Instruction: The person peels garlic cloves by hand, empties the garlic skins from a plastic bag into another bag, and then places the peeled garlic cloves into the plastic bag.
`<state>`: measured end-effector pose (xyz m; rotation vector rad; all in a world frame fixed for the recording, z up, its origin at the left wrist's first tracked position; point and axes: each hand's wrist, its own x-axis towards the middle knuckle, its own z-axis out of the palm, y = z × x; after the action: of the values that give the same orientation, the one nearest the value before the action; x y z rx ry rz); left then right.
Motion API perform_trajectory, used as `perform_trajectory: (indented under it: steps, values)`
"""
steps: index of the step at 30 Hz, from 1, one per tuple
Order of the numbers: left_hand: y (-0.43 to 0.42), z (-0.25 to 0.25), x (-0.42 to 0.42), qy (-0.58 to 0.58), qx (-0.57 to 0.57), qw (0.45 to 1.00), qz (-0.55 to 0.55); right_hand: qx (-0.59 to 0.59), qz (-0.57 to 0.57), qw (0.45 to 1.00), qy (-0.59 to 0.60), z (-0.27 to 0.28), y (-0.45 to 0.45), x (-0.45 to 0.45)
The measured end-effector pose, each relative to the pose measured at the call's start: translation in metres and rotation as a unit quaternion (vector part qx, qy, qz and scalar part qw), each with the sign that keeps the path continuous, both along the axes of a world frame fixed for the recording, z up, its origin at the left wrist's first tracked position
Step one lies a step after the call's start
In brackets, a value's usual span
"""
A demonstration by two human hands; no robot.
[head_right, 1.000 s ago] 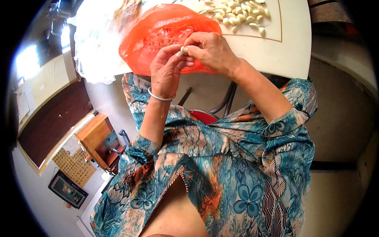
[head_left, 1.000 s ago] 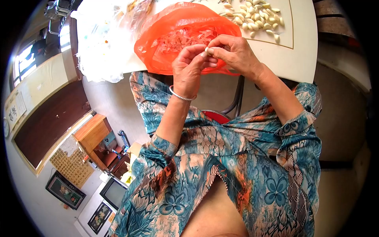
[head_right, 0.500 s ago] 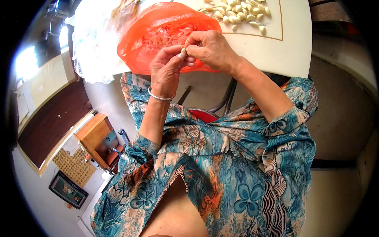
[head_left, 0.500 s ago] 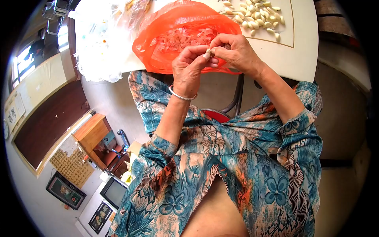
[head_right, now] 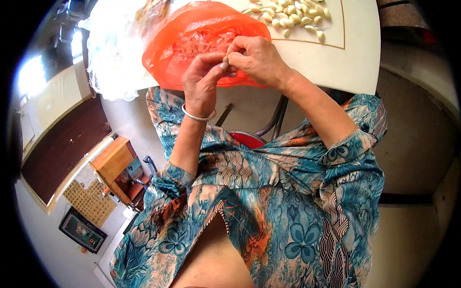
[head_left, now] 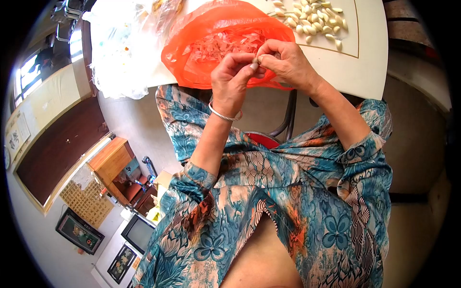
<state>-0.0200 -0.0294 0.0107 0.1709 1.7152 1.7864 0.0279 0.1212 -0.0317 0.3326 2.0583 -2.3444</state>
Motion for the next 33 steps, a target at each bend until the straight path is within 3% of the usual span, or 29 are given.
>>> perform_trajectory:
  steps: [9,14,27,33]
  values:
    - [0.004,0.005,0.001,-0.09,0.031,0.995,0.039,0.048,-0.016,0.999,0.0,0.002,-0.002,0.0]
    - [-0.002,-0.002,-0.003,-0.073,0.01,0.997,0.015,0.118,-0.017,0.992,0.031,0.004,-0.003,0.001]
    - [-0.005,-0.006,-0.006,-0.101,0.072,0.989,0.084,0.073,-0.058,0.995,0.034,-0.005,-0.008,0.002]
    - [-0.006,-0.008,-0.005,-0.091,0.049,0.992,0.079,0.078,-0.064,0.994,0.048,-0.005,-0.01,0.002]
